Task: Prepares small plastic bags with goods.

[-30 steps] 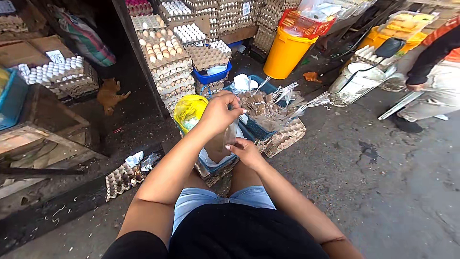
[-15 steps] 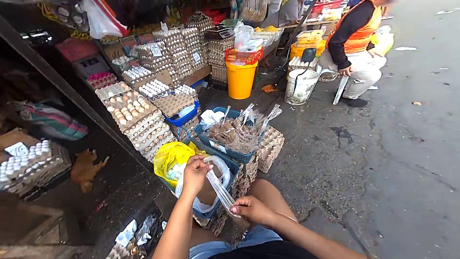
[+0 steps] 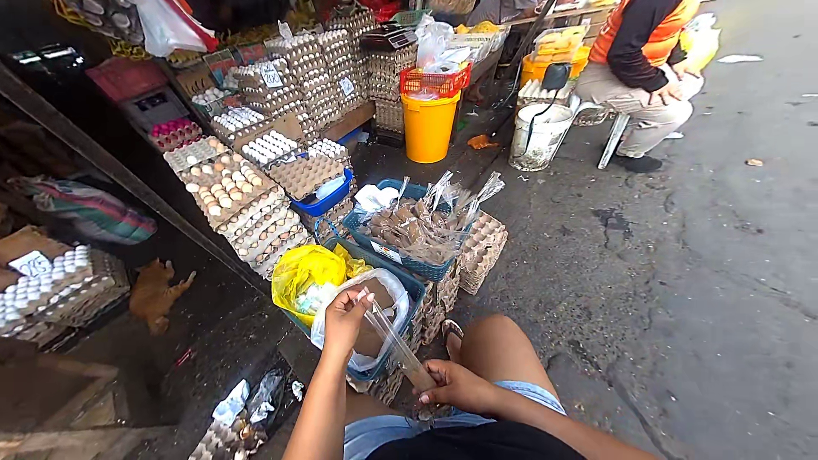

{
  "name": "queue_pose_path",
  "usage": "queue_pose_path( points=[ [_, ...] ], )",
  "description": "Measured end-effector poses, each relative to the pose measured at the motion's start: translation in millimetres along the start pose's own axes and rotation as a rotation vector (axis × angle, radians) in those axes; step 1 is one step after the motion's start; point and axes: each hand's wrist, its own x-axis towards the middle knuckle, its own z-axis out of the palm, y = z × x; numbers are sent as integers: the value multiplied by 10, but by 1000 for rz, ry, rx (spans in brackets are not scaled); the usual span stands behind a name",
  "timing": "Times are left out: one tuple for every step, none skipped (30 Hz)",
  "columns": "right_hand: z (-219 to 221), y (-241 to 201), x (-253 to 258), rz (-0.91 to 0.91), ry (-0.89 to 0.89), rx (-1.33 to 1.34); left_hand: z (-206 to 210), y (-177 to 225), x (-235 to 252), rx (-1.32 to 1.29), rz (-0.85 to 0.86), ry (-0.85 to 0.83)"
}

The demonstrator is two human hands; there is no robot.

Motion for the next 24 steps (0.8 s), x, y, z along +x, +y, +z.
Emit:
queue_pose_path(
  points=[
    [-18, 9, 3, -3, 14, 0, 44, 29, -35, -45, -67, -35],
    [-33, 22, 10, -5, 23, -5, 85, 49, -78, -79, -134, -80],
    [-48, 30, 21, -6, 29, -15, 129, 61, -123, -95, -188, -112],
    [-59, 33, 35, -7, 32, -26, 164, 58, -163, -85, -213, -127],
    [-66, 37, 49, -11, 33, -35, 185, 41, -197, -55, -210, -130],
    [-69, 53, 66, -24, 32, -36, 190, 16, -223, -20, -190, -132],
    [-64, 62, 77, -42, 27, -27, 182, -9, -245, 17, -160, -142],
    [-55, 65, 80, -67, 20, -15, 168, -18, -266, 46, -130, -161],
    [-41, 71, 82, -97, 26, 1, 152, -18, -287, 62, -102, -182],
    [-25, 81, 86, -128, 43, 13, 133, -16, -307, 73, -77, -202],
    [-15, 89, 95, -157, 62, 13, 115, -14, -323, 79, -56, -221],
    [-14, 95, 108, -183, 71, 5, 100, -19, -332, 78, -36, -231],
    [-18, 97, 124, -206, 77, -9, 87, -25, -337, 74, -19, -236],
    [-26, 101, 142, -223, 74, -26, 80, -31, -337, 69, -6, -232],
    [-33, 106, 158, -233, 68, -43, 76, -35, -336, 68, -1, -221],
    [-36, 110, 168, -235, 63, -59, 75, -42, -333, 65, -2, -207],
    [-33, 109, 172, -236, 57, -70, 74, -46, -332, 65, -5, -189],
    [-30, 112, 176, -234, 51, -74, 73, -49, -333, 68, -7, -170],
    [-28, 116, 181, -234, 45, -78, 67, -54, -331, 76, -6, -150],
    [-23, 118, 184, -233, 45, -83, 56, -62, -325, 86, 1, -129],
    [-23, 117, 189, -227, 46, -88, 40, -73, -316, 94, 15, -111],
    [-23, 115, 193, -221, 57, -93, 22, -86, -302, 98, 31, -96],
    [-22, 99, 188, -215, 63, -94, 7, -99, -289, 101, 44, -81],
    [-23, 91, 184, -213, 69, -98, -1, -108, -281, 103, 49, -74]
  ],
)
